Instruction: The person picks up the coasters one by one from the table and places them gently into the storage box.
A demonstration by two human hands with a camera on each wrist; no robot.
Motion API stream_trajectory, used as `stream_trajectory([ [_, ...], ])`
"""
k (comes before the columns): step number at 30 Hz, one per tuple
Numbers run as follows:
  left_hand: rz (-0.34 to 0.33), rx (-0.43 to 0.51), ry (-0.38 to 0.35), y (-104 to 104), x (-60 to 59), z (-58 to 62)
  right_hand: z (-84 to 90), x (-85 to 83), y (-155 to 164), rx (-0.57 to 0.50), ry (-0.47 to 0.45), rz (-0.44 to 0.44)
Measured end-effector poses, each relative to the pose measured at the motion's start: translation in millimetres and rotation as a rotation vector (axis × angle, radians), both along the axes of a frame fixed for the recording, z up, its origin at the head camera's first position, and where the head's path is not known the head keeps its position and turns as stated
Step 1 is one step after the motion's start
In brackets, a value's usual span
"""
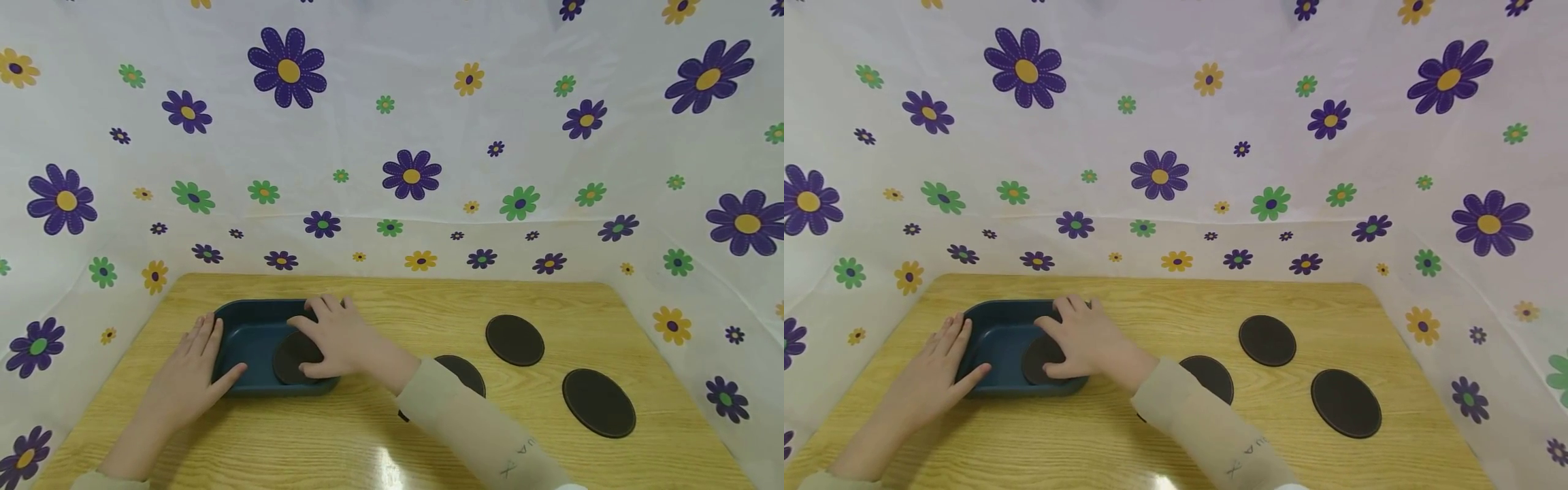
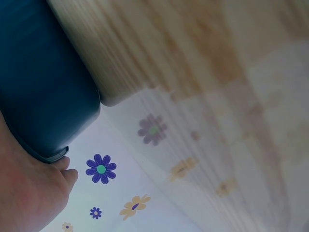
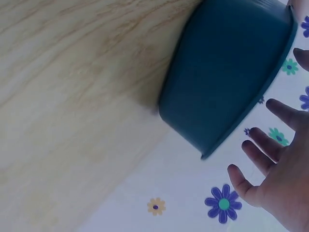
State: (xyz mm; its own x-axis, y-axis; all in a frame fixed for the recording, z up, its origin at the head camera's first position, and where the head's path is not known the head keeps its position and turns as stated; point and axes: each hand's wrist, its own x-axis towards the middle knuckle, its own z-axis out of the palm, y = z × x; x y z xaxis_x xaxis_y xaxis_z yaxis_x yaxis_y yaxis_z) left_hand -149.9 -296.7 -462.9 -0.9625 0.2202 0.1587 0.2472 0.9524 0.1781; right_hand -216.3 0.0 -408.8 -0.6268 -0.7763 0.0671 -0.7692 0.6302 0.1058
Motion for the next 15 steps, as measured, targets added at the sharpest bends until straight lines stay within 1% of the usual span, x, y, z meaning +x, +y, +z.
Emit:
stream_trajectory([
  [8, 0.0, 0.006, -0.017, -1.2, 0.3, -0.2, 13.3, 6.8, 25.2, -0.008, 0.007, -0.02],
  [15, -0.002, 0.01, -0.028, -1.3, 0.2, -0.3, 19.1, 13.2, 52.7, -0.037, -0.005, -0.033],
])
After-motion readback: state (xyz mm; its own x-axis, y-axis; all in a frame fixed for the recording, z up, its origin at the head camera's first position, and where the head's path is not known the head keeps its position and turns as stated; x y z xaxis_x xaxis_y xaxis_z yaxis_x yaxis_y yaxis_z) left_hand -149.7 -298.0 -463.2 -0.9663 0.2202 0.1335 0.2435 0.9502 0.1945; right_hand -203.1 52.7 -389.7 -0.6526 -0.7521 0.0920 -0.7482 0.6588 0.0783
